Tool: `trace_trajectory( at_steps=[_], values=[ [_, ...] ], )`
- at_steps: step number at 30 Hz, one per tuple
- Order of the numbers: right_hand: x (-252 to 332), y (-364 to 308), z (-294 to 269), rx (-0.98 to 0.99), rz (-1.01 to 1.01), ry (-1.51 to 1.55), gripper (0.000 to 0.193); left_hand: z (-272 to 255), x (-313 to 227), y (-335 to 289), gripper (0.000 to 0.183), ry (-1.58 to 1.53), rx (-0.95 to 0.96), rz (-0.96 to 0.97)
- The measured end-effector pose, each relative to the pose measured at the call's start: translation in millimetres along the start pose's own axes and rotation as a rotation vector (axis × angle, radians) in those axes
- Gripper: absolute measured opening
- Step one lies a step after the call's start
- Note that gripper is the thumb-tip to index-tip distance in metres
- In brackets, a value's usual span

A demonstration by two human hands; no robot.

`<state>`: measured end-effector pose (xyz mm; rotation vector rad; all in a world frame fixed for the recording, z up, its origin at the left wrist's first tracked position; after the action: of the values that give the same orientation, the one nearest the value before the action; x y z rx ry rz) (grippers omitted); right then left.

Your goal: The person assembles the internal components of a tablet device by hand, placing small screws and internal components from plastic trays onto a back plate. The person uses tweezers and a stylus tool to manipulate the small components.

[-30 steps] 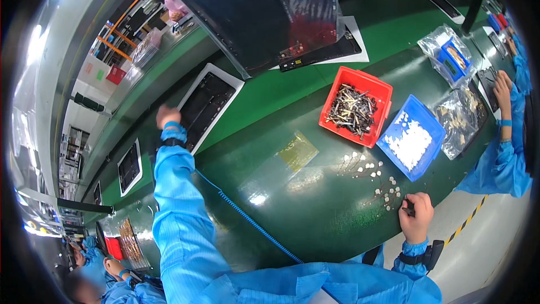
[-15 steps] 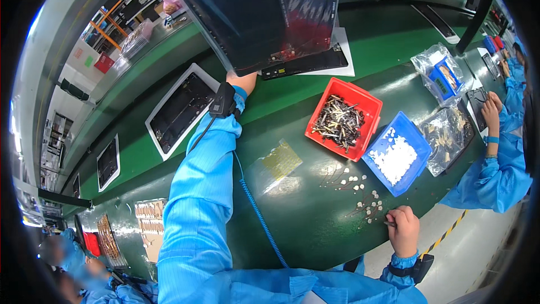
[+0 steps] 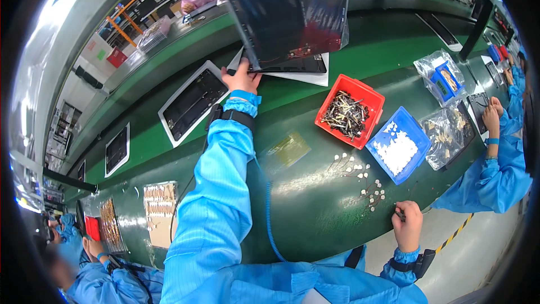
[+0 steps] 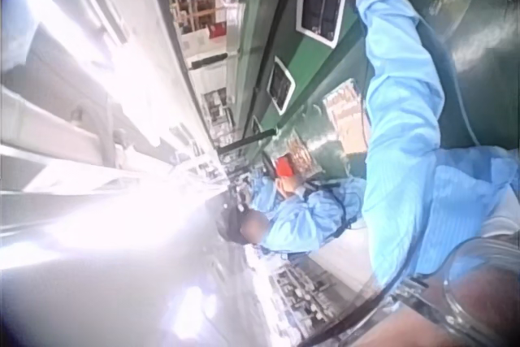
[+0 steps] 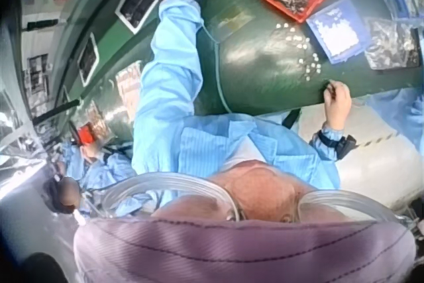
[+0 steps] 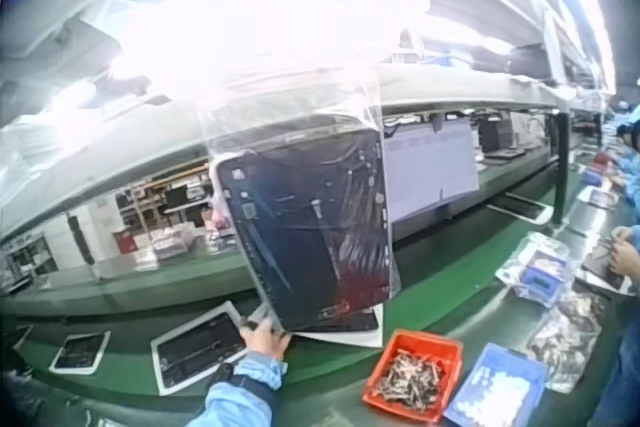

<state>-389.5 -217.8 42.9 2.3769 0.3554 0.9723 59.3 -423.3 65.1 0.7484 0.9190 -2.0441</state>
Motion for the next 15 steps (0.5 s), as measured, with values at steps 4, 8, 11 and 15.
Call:
trace_trajectory(
  at_steps=[4, 8, 11, 15],
  values=[
    [4.4, -7.0, -3.1, -0.069, -0.009, 0.056, 0.019, -14.9, -22.9, 4.8, 0.08, 0.057, -0.236, 0.263],
    [12.6, -11.0, -10.3, -0.1, 0.134, 0.123, 0.014, -31.2, -75.7, -20.3, 0.015, -0.096, -0.051, 0.637],
    [4.8, -17.8, -13.0, -0.108, 0.198, 0.178, 0.01, -58.4, -134.5, -79.9, 0.019, 0.02, 0.017, 0.917],
    [8.4, -22.1, -8.4, -0.254, 0.206, 0.392, 0.006, -109.2, -212.8, -147.5, 0.016, 0.167, 0.25, 1.086]
  ],
)
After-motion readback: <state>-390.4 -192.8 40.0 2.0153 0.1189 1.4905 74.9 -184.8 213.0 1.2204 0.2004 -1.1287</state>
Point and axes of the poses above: each hand's wrist, its own y-axis towards the middle knuckle, its own z-axis out of the palm, x = y × z, the point moved 2 cm from there along y, towards the middle knuckle, and after that the axes turned 15 degrees about -x, right-handed, at the moved point
